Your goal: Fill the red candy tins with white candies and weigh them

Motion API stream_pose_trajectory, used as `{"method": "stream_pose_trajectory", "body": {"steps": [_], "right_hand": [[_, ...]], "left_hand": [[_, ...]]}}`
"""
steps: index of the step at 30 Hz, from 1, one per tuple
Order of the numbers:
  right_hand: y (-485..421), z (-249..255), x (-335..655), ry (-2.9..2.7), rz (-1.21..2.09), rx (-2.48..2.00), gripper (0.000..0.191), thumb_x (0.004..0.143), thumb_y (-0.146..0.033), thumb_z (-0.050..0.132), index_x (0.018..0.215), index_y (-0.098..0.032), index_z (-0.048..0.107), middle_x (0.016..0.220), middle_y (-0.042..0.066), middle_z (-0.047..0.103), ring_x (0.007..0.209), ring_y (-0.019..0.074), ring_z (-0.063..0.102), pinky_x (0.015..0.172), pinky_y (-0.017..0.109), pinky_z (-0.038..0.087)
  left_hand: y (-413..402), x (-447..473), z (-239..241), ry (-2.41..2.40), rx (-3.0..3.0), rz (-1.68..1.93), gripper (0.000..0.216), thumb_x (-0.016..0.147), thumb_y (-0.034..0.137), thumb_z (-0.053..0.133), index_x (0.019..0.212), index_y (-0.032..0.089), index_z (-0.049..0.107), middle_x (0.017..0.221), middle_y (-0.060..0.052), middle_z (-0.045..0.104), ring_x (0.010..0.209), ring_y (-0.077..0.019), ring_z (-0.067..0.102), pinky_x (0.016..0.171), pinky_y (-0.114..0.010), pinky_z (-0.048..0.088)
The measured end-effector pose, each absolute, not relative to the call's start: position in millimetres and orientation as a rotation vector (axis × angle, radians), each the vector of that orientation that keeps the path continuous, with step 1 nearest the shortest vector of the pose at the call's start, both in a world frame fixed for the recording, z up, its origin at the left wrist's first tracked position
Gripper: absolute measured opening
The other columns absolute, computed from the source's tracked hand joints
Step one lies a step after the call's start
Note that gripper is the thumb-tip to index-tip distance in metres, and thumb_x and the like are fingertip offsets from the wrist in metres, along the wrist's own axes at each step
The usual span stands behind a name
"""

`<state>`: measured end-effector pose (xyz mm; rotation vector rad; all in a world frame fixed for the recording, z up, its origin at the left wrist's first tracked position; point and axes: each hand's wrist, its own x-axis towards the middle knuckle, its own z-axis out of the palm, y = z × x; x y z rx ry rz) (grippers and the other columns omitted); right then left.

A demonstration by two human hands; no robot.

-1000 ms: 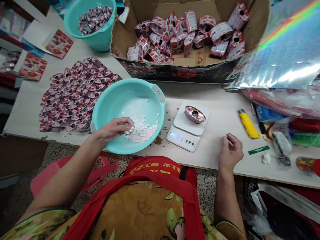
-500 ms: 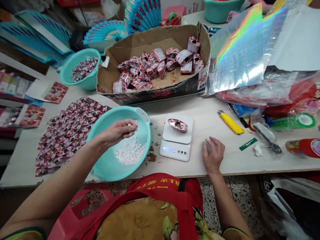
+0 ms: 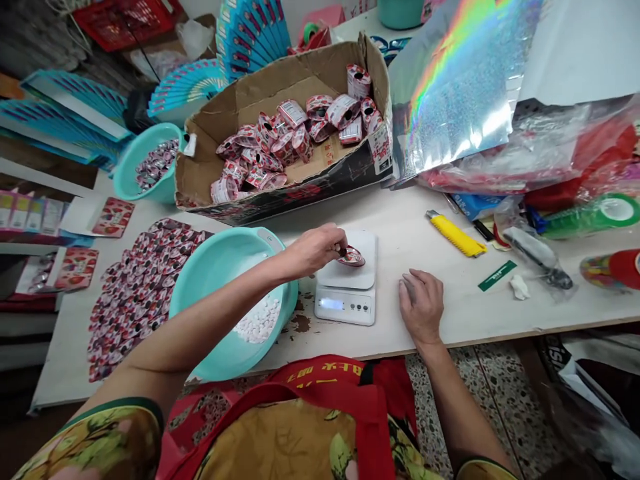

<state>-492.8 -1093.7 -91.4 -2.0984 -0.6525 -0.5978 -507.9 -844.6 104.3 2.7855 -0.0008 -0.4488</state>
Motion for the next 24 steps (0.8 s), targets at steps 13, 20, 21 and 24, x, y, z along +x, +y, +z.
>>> {"method": "stream_pose_trajectory", "body": {"steps": [13,20,21,24], "right_hand": [[-1093,-93,-492,-0.590,-0.525,-2.104,0.012,0.092,-0.029,0.063,0.099,-0.020,0.069,0.105,0.011,0.072,0.100,0.0242,0.066,0.092,0.044,0.053],[-1092,-101,-492,-0.542,-0.438,-2.116,0.017,0.091,-0.033,0.062,0.099,-0.020,0.069,0.109,0.012,0.070,0.105,0.0259,0.064,0.098,0.048,0.050],[-1091,-101,-492,-0.545,-0.431,-2.112,0.018,0.091,-0.034,0.062,0.100,-0.019,0.069,0.109,0.012,0.070,0.106,0.0259,0.063,0.099,0.049,0.049],[-1091,-101,-491,-0.563,-0.421,-2.093,0.019,0.092,-0.034,0.062,0.101,-0.019,0.068,0.110,0.013,0.069,0.107,0.0262,0.062,0.100,0.050,0.047]], "left_hand": [[-827,-514,103,0.200,2.071,-0.115,0.006,0.079,0.012,0.066,0.083,0.014,0.062,0.069,0.000,0.064,0.063,-0.0120,0.062,0.061,-0.024,0.048],[-777,-617,145,0.554,1.826,0.238,0.023,0.075,0.020,0.079,0.093,0.014,0.065,0.079,-0.004,0.073,0.053,-0.0089,0.062,0.044,-0.018,0.043],[-771,-638,146,0.605,1.855,0.270,0.023,0.075,0.021,0.079,0.092,0.014,0.066,0.077,-0.004,0.073,0.052,-0.0091,0.062,0.044,-0.018,0.043],[-759,-694,133,0.778,1.943,0.326,0.022,0.073,0.023,0.080,0.088,0.015,0.066,0.065,0.000,0.068,0.050,-0.0097,0.060,0.045,-0.019,0.045]]}}
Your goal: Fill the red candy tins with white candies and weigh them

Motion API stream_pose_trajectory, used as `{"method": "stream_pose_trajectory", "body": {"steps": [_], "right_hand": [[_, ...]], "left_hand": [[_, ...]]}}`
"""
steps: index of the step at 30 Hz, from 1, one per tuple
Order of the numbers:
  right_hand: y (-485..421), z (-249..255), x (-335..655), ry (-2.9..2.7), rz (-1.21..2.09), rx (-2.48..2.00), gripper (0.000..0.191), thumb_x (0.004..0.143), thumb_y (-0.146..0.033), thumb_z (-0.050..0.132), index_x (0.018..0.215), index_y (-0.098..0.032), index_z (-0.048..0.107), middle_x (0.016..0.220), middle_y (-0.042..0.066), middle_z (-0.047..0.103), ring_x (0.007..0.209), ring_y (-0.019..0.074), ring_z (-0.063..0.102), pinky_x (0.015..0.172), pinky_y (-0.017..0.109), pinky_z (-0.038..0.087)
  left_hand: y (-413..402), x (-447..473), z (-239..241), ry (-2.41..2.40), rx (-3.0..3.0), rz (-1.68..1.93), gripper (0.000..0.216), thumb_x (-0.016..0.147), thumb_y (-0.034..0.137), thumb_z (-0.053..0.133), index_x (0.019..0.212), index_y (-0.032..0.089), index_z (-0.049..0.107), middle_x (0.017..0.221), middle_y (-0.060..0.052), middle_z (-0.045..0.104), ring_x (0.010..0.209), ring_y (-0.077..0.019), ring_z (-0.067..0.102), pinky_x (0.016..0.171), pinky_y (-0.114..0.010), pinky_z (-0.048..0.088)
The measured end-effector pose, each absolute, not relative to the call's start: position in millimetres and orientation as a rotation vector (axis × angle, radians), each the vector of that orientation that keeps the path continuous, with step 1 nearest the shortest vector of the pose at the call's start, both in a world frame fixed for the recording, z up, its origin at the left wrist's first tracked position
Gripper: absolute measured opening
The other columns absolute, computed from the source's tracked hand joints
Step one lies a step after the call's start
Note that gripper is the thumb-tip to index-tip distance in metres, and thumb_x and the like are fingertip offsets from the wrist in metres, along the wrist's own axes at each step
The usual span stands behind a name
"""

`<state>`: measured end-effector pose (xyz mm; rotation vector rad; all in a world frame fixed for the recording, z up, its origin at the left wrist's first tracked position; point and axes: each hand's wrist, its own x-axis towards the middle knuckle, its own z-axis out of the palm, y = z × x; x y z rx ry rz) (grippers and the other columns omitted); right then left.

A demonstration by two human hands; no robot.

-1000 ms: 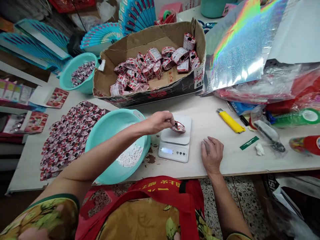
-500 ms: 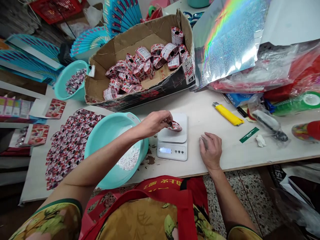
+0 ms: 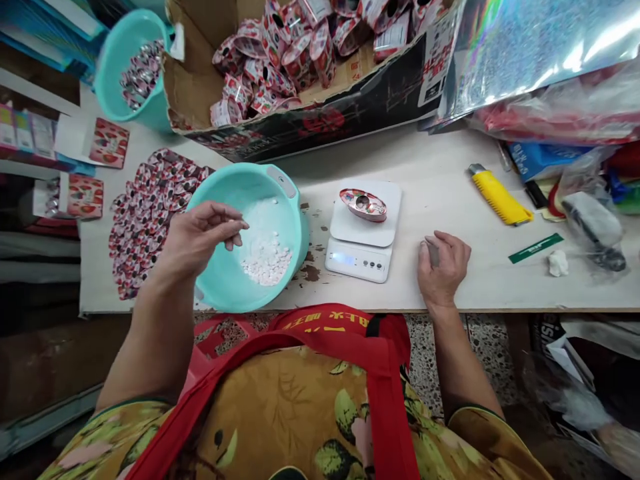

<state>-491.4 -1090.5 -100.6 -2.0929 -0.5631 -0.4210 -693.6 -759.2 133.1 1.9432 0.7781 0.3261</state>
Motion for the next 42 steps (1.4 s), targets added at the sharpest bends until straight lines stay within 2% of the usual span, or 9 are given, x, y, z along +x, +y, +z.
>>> {"method": "stream_pose_trajectory", "body": {"steps": [9,12,15,21,26,30,34,38,42], "right_hand": [[-1094,-93,-493,-0.559,-0.485,-2.116,0.026,0.092,-0.040,0.062,0.104,-0.018,0.068,0.107,0.014,0.070,0.105,0.0283,0.065,0.097,0.051,0.050],[-1083,-74,-489,-0.633,-0.474,-2.053,0.060,0.084,-0.051,0.072,0.131,-0.016,0.058,0.120,0.017,0.067,0.113,0.0309,0.063,0.093,0.049,0.053],[-1052,-52,-473,-0.755,-0.391,-1.961,0.096,0.069,-0.060,0.083,0.146,-0.015,0.047,0.134,0.020,0.062,0.124,0.0360,0.059,0.093,0.050,0.054],[-976,-21,-441,-0.705,-0.140,-1.901,0.049,0.066,-0.063,0.083,0.096,-0.026,0.074,0.089,0.013,0.075,0.076,0.0322,0.069,0.070,0.048,0.054],[-966,47,-495,-1.040,-0.193,-1.703,0.046,0.074,-0.059,0.080,0.107,-0.028,0.073,0.097,0.008,0.075,0.080,0.0286,0.070,0.074,0.046,0.058],[-941,100,-559,-1.456,0.075,-1.412,0.037,0.088,-0.045,0.074,0.120,-0.029,0.067,0.108,0.005,0.075,0.094,0.0225,0.073,0.084,0.038,0.062],[-896,132,-531,-1.536,0.090,-1.363,0.061,0.087,-0.048,0.075,0.141,-0.028,0.055,0.128,0.008,0.070,0.108,0.0228,0.070,0.089,0.039,0.062],[-844,150,-416,-1.332,-0.239,-1.739,0.035,0.090,-0.040,0.070,0.118,-0.020,0.069,0.115,0.010,0.072,0.097,0.0227,0.068,0.087,0.040,0.057],[-764,138,-329,-1.547,-0.192,-2.137,0.027,0.075,-0.030,0.083,0.097,-0.016,0.076,0.092,0.007,0.074,0.081,0.0202,0.065,0.079,0.036,0.053]], "left_hand": [[-766,-744,82,0.875,2.240,0.044,0.027,0.083,0.037,0.070,0.104,0.020,0.069,0.091,-0.006,0.074,0.081,-0.0212,0.070,0.070,-0.033,0.057],[-770,-738,83,0.761,2.542,-0.007,0.035,0.085,0.038,0.071,0.117,0.024,0.069,0.135,-0.009,0.067,0.124,-0.0308,0.061,0.102,-0.046,0.051],[-782,-721,91,0.688,2.585,0.120,0.032,0.094,0.036,0.064,0.122,0.021,0.066,0.130,-0.010,0.068,0.122,-0.0275,0.062,0.106,-0.046,0.048],[-799,-687,99,0.458,2.641,0.388,0.036,0.098,0.028,0.060,0.133,0.018,0.058,0.135,-0.012,0.065,0.129,-0.0241,0.059,0.110,-0.042,0.048],[-809,-695,129,0.368,2.680,0.592,0.051,0.096,0.029,0.062,0.145,0.024,0.049,0.155,-0.015,0.048,0.146,-0.0303,0.043,0.117,-0.050,0.041],[-806,-731,162,0.270,2.604,0.441,0.038,0.096,0.027,0.057,0.134,0.024,0.058,0.127,-0.011,0.068,0.118,-0.0267,0.065,0.100,-0.041,0.054],[-783,-814,172,0.724,2.528,0.766,0.040,0.090,0.045,0.067,0.128,0.034,0.061,0.119,-0.003,0.070,0.104,-0.0286,0.068,0.092,-0.046,0.057],[-752,-911,137,1.550,2.452,0.762,0.043,0.079,0.070,0.061,0.118,0.054,0.056,0.110,0.007,0.065,0.103,-0.0355,0.064,0.085,-0.058,0.053],[-731,-944,66,1.749,2.267,0.423,0.037,0.081,0.062,0.060,0.109,0.038,0.056,0.106,-0.002,0.064,0.104,-0.0396,0.063,0.080,-0.056,0.054]]}}
